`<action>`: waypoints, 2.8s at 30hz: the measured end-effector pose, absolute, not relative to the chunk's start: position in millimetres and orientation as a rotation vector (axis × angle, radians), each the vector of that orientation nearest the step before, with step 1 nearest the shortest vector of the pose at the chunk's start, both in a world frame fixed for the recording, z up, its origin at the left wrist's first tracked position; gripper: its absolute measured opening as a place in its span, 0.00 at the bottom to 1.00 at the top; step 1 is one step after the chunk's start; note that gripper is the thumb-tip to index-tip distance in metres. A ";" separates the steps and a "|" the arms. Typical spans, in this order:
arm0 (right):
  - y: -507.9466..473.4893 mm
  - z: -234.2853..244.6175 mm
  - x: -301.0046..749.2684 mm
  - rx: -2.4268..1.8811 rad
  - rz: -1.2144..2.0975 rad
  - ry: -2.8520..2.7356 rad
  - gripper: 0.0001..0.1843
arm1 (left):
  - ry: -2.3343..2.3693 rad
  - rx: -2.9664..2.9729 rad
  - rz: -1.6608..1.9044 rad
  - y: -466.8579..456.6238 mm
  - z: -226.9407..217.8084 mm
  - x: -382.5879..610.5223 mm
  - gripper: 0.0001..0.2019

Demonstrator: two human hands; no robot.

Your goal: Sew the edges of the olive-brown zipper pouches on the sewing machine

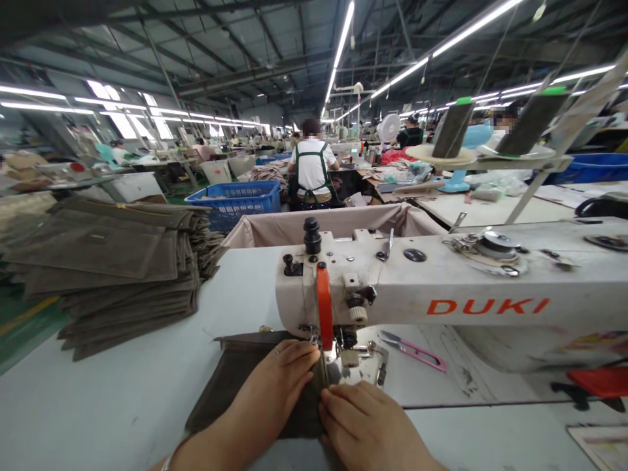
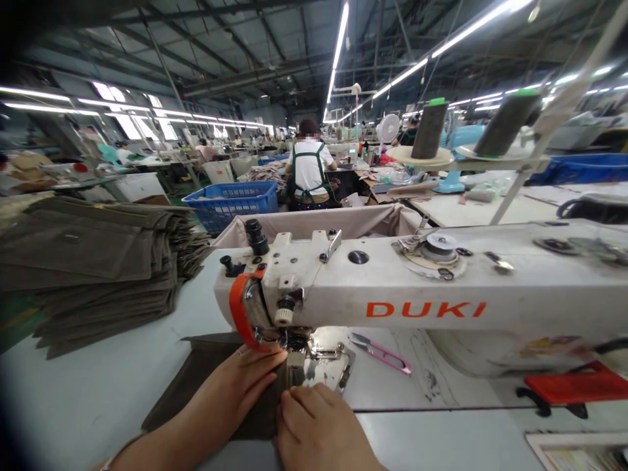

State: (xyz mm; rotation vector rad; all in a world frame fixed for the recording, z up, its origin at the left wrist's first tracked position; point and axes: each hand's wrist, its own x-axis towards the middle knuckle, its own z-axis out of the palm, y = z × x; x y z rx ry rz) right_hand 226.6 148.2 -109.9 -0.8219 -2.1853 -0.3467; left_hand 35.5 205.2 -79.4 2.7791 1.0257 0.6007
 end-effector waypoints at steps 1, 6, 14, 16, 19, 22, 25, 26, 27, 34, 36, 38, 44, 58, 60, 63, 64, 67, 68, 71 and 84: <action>147.9 -110.0 225.8 -0.827 -0.343 -2.182 0.12 | 1.014 2.786 0.596 205.8 -78.2 35.5 0.17; 145.8 -109.1 225.4 -0.851 -0.296 -2.210 0.13 | 1.005 2.759 0.584 208.0 -77.9 35.7 0.17; 146.4 -109.9 231.8 -0.905 -0.202 -2.269 0.12 | 1.055 2.721 0.653 208.7 -83.7 36.0 0.15; 146.1 -114.0 230.1 -0.890 -0.201 -2.279 0.10 | 1.035 2.705 0.652 208.7 -83.6 36.1 0.15; 146.3 -114.7 228.2 -0.918 -0.179 -2.318 0.09 | 1.017 2.683 0.643 210.1 -84.1 35.1 0.14; 147.3 -93.8 237.6 -0.949 -0.008 -2.374 0.10 | 1.046 2.650 0.587 209.7 -83.1 31.9 0.14; 147.1 -56.3 261.6 -0.980 0.316 -2.444 0.16 | 1.034 2.657 0.504 202.3 -78.1 25.7 0.21; 147.1 -45.5 270.6 -1.013 0.389 -2.456 0.21 | 0.998 2.676 0.472 198.6 -76.0 23.5 0.26; 147.8 -37.9 278.7 -1.054 0.411 -2.471 0.25 | 0.951 2.693 0.434 194.8 -73.8 21.5 0.31; 178.9 -72.6 281.2 -1.394 0.283 -2.232 0.13 | 0.831 2.725 0.368 182.0 -64.1 21.5 0.20; 186.3 -86.3 274.3 -1.451 0.214 -2.150 0.11 | 0.806 2.733 0.398 181.0 -62.2 23.9 0.18; 185.8 -92.0 271.0 -1.457 0.181 -2.142 0.09 | 0.801 2.750 0.446 179.4 -62.0 26.4 0.21; 158.7 -78.5 268.2 -1.079 0.189 -2.359 0.04 | 0.836 2.845 0.517 178.7 -72.8 30.0 0.22; 156.0 -104.2 237.3 -0.763 -0.030 -2.434 0.11 | 0.830 2.889 0.634 181.6 -69.2 29.2 0.22; 154.8 -103.4 237.6 -0.756 -0.013 -2.413 0.12 | 0.824 2.958 0.484 178.6 -72.8 32.2 0.24; 154.0 -100.4 239.3 -0.748 0.025 -2.395 0.13 | 0.810 2.989 0.290 179.2 -77.2 31.6 0.24; 154.1 -99.5 239.8 -0.741 0.028 -2.396 0.13 | 0.790 2.987 0.254 180.6 -78.4 30.2 0.25; 155.0 -98.6 239.9 -0.718 0.003 -2.382 0.15 | 0.751 2.978 0.252 185.5 -82.2 25.4 0.25; 155.4 -98.7 239.7 -0.716 -0.008 -2.373 0.15 | 0.751 2.976 0.264 186.9 -83.6 24.3 0.25; 156.5 -98.8 239.1 -0.727 -0.007 -2.361 0.17 | 0.758 2.962 0.306 190.3 -85.8 24.1 0.24; 158.8 -97.7 238.2 -0.857 0.070 -2.283 0.11 | 0.754 2.920 0.394 215.5 -70.0 32.8 0.18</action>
